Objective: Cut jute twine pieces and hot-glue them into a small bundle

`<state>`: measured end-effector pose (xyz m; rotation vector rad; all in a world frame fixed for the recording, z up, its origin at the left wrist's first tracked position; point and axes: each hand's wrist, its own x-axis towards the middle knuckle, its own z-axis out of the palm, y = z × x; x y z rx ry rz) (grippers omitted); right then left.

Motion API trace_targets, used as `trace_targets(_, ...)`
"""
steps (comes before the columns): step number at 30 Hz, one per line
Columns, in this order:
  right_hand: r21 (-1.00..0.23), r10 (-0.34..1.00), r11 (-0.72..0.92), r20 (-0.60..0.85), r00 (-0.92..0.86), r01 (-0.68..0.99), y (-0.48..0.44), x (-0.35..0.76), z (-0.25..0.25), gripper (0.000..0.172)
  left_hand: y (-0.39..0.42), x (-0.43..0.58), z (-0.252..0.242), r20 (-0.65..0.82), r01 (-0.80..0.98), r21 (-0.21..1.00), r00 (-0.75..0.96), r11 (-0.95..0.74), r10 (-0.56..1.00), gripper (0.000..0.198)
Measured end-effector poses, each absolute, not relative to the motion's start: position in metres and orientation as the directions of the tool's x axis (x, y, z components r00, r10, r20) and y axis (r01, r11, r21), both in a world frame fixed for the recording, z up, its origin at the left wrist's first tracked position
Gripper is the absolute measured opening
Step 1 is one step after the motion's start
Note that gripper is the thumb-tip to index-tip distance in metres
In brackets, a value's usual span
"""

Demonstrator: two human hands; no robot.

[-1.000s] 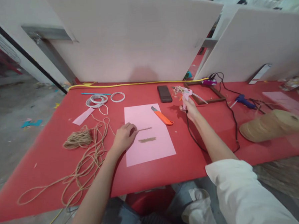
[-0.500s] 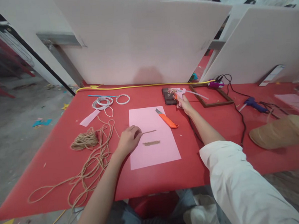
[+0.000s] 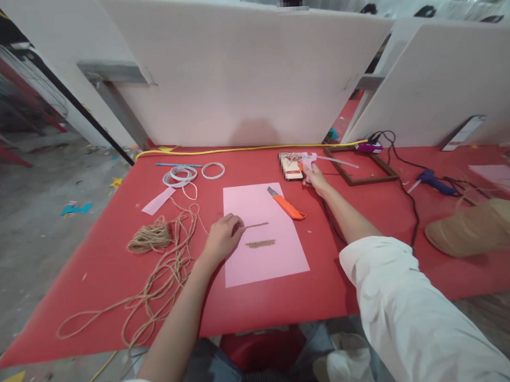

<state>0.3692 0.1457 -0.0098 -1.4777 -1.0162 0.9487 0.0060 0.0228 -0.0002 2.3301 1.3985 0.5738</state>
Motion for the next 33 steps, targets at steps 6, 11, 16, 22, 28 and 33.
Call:
trace_targets(6, -0.996, 0.927, -0.012, 0.022, 0.375, 0.088, 0.098, 0.370, -0.002, 0.051, 0.022, 0.007, 0.000, 0.160, 0.739, 0.502, 0.430, -0.448, 0.889, 0.010)
trace_targets(11, -0.967, 0.897, -0.027, 0.088, 0.434, 0.252, 0.020, 0.378, -0.011, 0.054, 0.021, 0.007, 0.002, 0.172, 0.703, 0.561, 0.417, -0.437, 0.892, 0.011)
trace_targets(16, -0.848, 0.828, -0.214, 0.105, 0.551, 0.484, -0.032, 0.386, -0.028, 0.052, 0.017, 0.007, 0.006, 0.198, 0.615, 0.667, 0.399, -0.422, 0.895, 0.007)
trace_targets(22, -0.569, 0.792, -0.418, 0.152, 0.591, 0.708, -0.043, 0.382, -0.030, 0.048, 0.002, 0.002, 0.008, 0.218, 0.595, 0.672, 0.410, -0.441, 0.885, 0.006)
trace_targets(28, -0.423, 0.815, -0.418, 0.215, 0.537, 0.804, -0.045, 0.368, -0.028, 0.042, -0.006, 0.005, 0.010, 0.177, 0.632, 0.626, 0.456, -0.458, 0.872, 0.011)
trace_targets(33, -0.385, 0.819, -0.338, 0.329, 0.470, 0.859, -0.042, 0.372, -0.038, 0.034, -0.006, 0.005, 0.009, 0.175, 0.649, 0.589, 0.481, -0.482, 0.859, 0.014)
